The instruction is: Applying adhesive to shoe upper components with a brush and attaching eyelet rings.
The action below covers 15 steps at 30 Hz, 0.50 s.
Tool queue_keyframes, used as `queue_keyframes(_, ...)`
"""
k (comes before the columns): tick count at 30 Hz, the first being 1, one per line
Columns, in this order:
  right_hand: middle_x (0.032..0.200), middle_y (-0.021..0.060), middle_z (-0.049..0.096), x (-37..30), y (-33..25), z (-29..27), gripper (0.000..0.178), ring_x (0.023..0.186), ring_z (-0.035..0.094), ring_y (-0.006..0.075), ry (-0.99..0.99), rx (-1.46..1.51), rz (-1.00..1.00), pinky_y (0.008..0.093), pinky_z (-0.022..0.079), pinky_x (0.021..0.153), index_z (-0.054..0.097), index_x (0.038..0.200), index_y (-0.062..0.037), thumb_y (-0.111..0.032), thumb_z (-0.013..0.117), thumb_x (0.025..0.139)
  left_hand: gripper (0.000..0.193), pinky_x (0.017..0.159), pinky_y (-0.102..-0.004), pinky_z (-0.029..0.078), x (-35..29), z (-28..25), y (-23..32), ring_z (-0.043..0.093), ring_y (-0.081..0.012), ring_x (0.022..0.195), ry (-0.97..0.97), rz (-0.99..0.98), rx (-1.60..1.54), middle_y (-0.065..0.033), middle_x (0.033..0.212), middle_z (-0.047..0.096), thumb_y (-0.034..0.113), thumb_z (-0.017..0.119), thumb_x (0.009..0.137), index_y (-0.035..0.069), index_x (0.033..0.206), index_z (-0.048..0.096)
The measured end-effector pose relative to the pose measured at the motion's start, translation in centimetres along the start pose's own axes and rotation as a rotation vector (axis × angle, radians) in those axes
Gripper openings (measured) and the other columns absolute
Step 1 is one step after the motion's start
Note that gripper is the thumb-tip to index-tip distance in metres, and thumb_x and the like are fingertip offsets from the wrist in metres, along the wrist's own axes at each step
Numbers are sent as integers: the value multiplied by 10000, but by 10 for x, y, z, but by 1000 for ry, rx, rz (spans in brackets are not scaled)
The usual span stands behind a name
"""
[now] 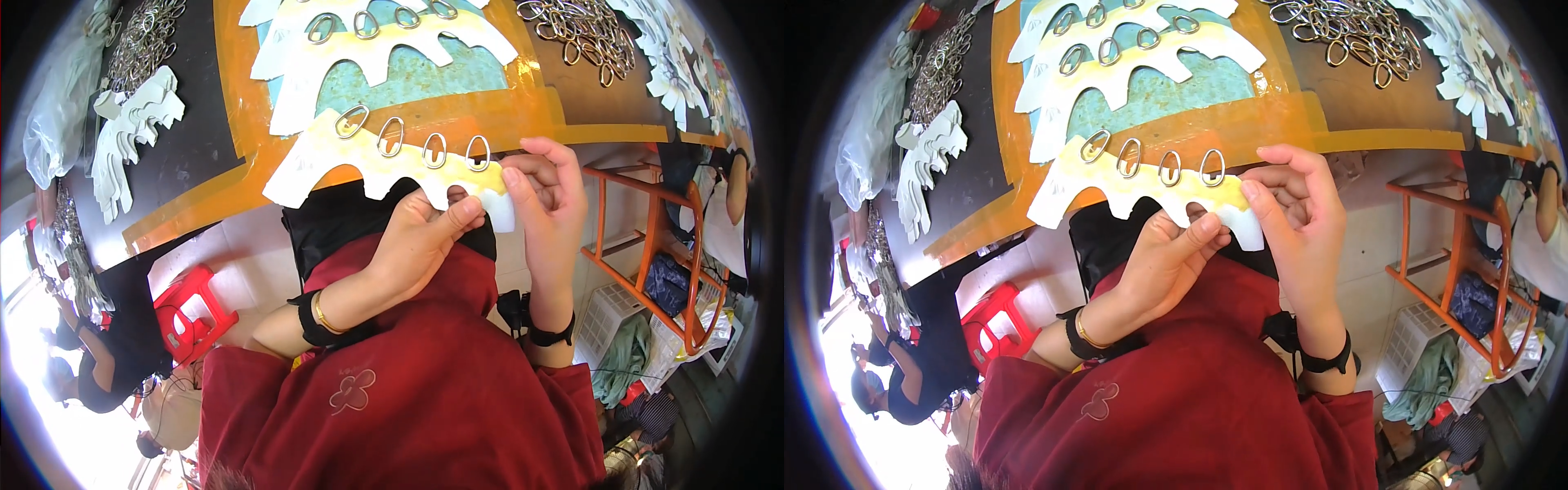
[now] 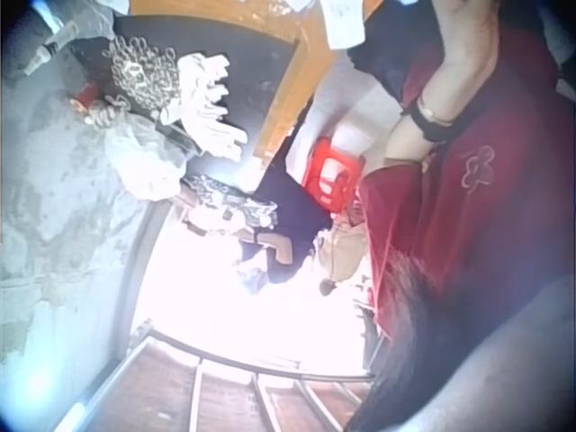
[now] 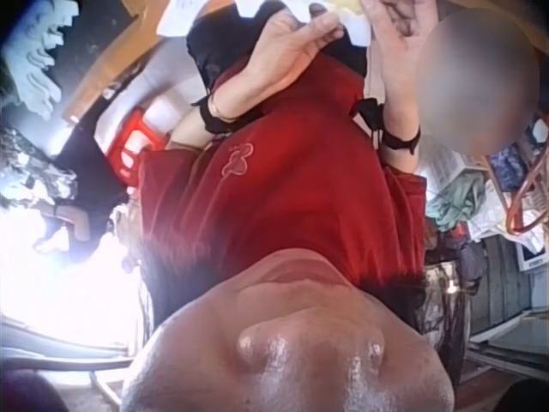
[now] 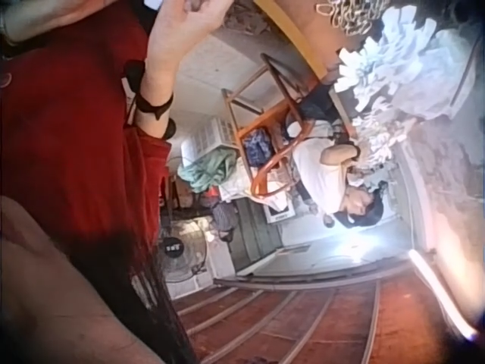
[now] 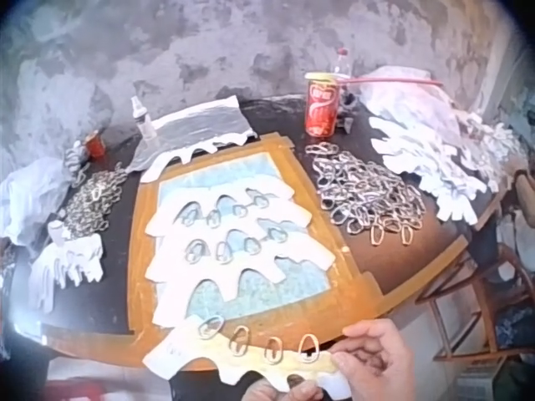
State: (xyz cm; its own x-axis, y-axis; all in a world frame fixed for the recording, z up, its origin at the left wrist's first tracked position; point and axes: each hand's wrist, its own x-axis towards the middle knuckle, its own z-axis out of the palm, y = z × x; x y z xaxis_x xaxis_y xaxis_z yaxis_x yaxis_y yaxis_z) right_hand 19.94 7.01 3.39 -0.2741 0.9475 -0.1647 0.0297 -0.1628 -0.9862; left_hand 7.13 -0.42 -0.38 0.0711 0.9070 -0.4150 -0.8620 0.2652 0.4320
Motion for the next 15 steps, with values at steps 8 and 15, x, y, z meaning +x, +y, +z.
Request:
queue_keyframes(8,1001,144,646,1,0,-6,397,889,631,140,-62,257,141,243,503,765,446,1271,-6,-7,575,895,241,832,-275,496,-1,-1,6,587,-107,903,11,-76,-22,-24,1006,587,58,630,894,35,1112,530)
queue_keyframes(15,1003,117,639,-7,-1,-9,607,911,635,153,-100,128,89,263,511,791,349,1391,-29,38,617,850,229,801,-267,503,2,-2,1,595,-115,889,41,-43,-29,-26,983,589,66,628,896,33,1102,533)
